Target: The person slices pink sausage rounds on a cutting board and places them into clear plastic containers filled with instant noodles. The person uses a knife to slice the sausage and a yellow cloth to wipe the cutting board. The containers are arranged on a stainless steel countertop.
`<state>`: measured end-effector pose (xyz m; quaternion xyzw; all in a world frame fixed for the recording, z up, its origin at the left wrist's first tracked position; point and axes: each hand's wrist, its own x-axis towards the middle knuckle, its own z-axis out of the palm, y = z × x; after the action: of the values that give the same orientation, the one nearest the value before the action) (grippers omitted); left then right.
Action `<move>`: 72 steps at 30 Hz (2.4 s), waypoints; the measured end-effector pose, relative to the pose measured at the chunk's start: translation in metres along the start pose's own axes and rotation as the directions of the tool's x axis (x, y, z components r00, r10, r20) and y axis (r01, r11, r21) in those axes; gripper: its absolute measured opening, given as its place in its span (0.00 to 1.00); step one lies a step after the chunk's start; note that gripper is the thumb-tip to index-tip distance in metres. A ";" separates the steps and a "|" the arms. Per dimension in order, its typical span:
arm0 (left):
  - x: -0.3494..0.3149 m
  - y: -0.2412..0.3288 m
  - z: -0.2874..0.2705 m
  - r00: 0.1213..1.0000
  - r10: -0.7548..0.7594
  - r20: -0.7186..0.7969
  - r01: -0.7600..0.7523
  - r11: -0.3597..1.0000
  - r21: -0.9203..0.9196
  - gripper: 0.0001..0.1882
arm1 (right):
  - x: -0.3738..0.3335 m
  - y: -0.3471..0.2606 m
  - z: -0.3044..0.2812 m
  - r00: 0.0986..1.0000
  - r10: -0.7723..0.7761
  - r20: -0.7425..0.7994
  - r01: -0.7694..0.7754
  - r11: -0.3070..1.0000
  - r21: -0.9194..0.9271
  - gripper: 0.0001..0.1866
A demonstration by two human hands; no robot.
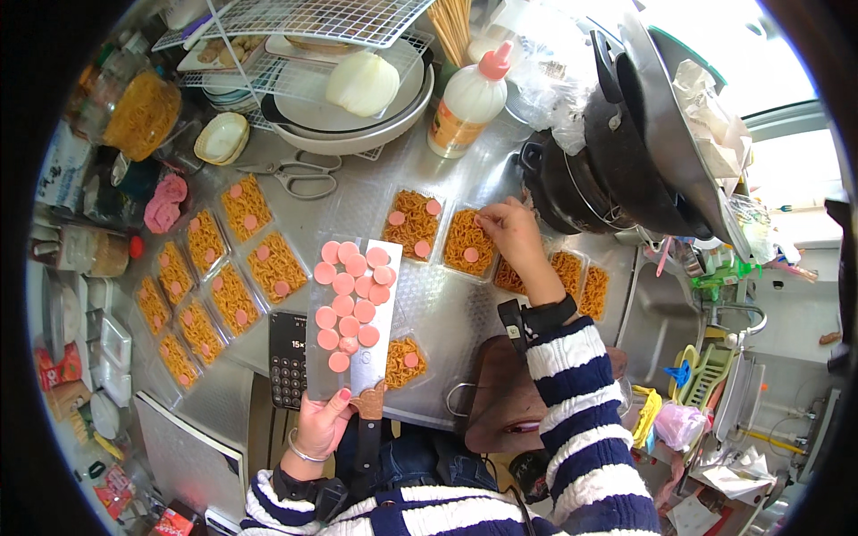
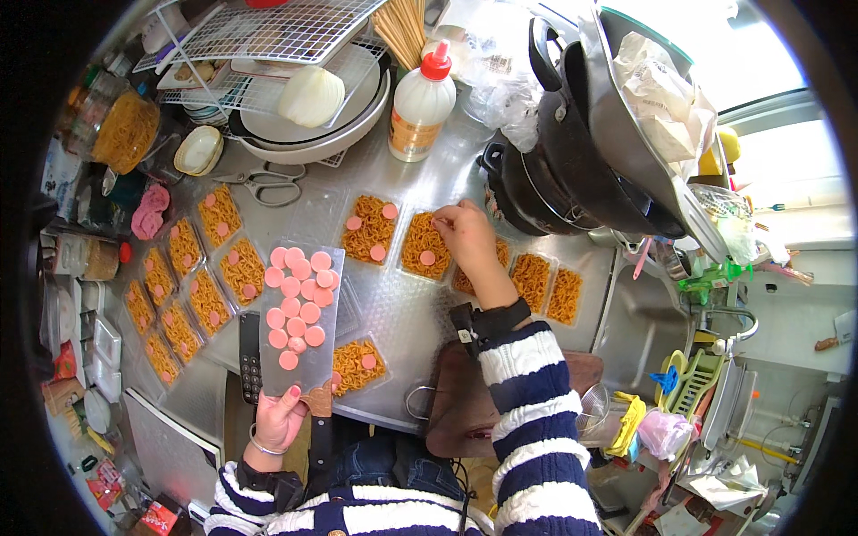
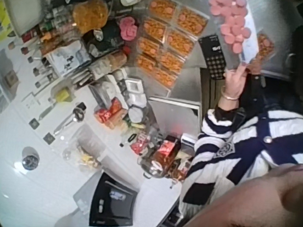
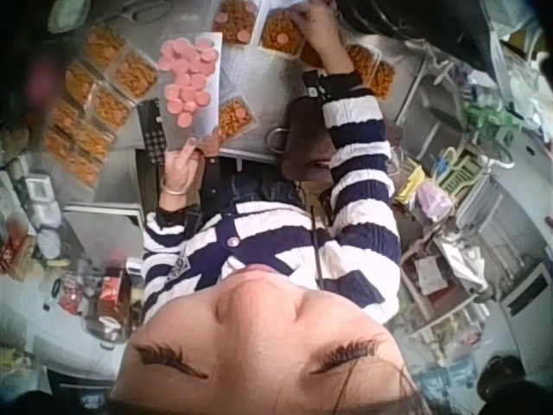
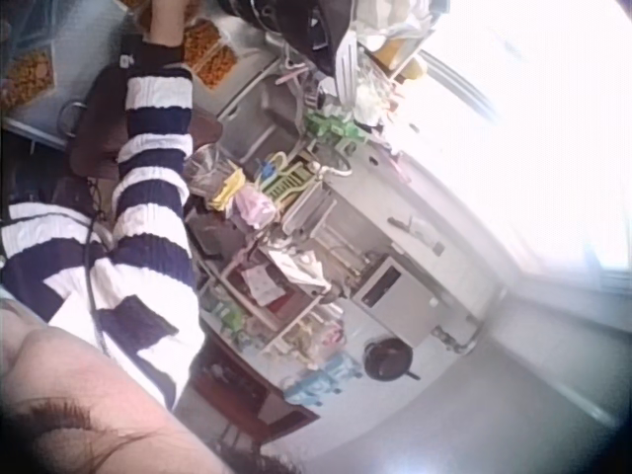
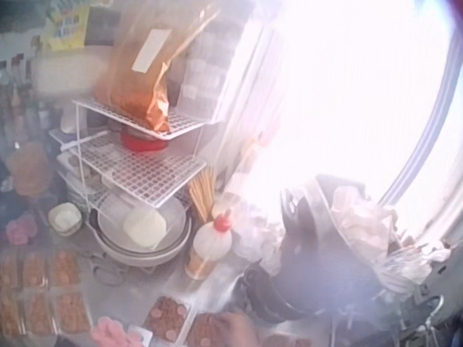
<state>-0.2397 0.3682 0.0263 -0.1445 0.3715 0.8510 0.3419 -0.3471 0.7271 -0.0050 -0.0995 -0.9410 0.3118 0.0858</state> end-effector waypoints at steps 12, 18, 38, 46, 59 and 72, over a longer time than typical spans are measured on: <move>0.001 -0.001 -0.004 1.000 0.024 0.000 -0.024 1.000 0.013 0.19 | -0.011 0.013 -0.007 1.000 0.020 0.008 -0.019 0.989 -0.147 0.05; 0.000 -0.002 -0.009 0.998 0.048 0.028 -0.050 0.996 0.077 0.23 | -0.027 -0.007 -0.010 0.999 -0.048 0.003 0.048 0.999 -0.013 0.05; -0.005 0.001 -0.003 1.000 0.019 0.018 -0.020 0.995 0.099 0.23 | -0.044 -0.017 0.005 0.981 -0.108 0.160 0.140 0.969 -0.206 0.08; -0.006 0.004 0.003 1.000 0.027 0.009 -0.027 0.999 0.021 0.20 | -0.050 -0.021 -0.006 0.988 -0.065 0.141 0.088 0.983 -0.163 0.04; -0.004 0.003 0.001 0.999 -0.010 0.048 0.006 0.998 0.070 0.23 | -0.056 -0.032 -0.016 0.990 0.008 0.140 0.027 0.969 -0.244 0.05; 0.003 -0.012 0.016 0.997 -0.033 0.075 0.035 0.999 -0.019 0.16 | -0.057 -0.142 -0.032 0.978 -0.150 0.144 0.094 0.936 0.339 0.13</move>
<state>-0.2335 0.3873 0.0293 -0.1221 0.3473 0.8536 0.3686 -0.3036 0.6200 0.1000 0.0016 -0.8837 0.4662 0.0408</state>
